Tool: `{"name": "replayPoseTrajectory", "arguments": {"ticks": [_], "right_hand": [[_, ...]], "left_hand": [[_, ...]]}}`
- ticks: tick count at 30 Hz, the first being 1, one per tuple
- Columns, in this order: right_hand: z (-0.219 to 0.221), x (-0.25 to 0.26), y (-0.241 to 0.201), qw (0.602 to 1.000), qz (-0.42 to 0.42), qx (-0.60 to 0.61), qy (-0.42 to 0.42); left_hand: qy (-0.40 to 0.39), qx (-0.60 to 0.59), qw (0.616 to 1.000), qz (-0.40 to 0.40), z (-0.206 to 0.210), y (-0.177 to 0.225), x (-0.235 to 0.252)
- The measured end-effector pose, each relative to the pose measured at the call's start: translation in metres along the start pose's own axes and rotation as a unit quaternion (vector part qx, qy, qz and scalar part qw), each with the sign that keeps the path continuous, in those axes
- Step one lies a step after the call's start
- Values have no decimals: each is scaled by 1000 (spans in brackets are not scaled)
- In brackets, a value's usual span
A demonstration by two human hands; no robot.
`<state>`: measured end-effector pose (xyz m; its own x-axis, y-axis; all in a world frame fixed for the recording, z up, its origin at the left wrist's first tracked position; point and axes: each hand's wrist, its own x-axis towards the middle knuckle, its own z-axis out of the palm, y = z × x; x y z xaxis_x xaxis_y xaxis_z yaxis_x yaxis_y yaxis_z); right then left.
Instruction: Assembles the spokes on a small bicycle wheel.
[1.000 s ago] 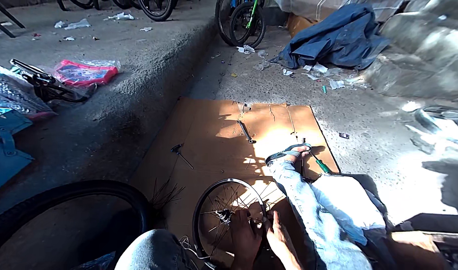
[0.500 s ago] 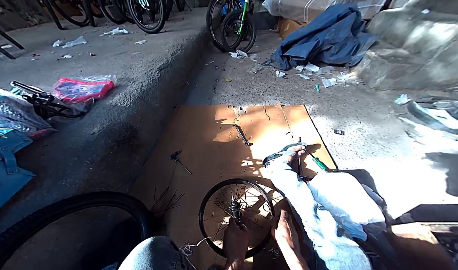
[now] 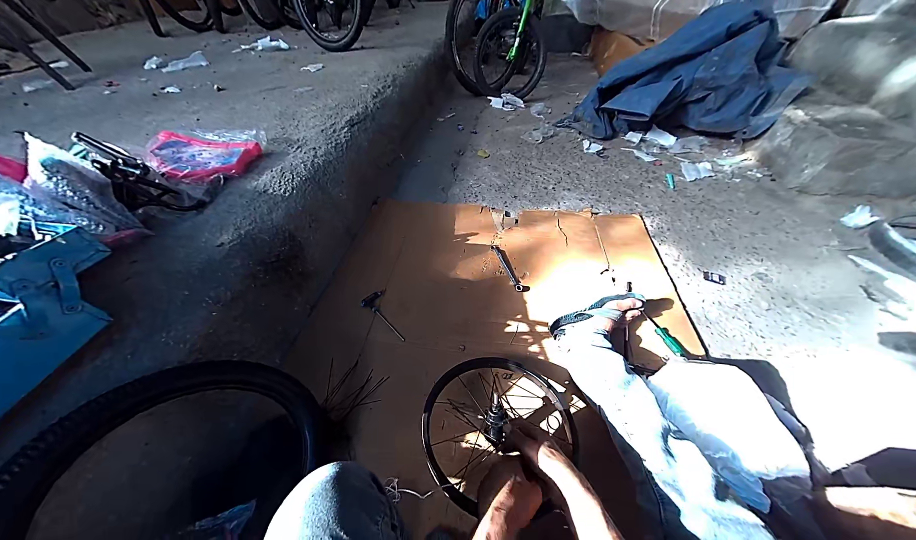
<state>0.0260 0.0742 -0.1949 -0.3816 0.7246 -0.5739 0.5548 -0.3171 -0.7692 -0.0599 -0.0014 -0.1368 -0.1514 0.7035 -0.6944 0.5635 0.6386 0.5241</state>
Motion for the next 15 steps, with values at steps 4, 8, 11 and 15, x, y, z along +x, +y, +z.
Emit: {"name": "replayPoseTrajectory", "arguments": {"ticks": [4,8,11,15], "right_hand": [[6,-55,-72,945,135,297,-34],[30,-69,-90,864,148,481,0],[75,-3,-7,816,63,570,-77],[89,9,-9,797,120,592,-20]], "left_hand": [[-51,199,977,53,-69,29,-79],[89,78,973,198,-144,0,-104],[227,30,956,184,-168,-33,-88],[293,2,944,155,-166,-46,-71]]}}
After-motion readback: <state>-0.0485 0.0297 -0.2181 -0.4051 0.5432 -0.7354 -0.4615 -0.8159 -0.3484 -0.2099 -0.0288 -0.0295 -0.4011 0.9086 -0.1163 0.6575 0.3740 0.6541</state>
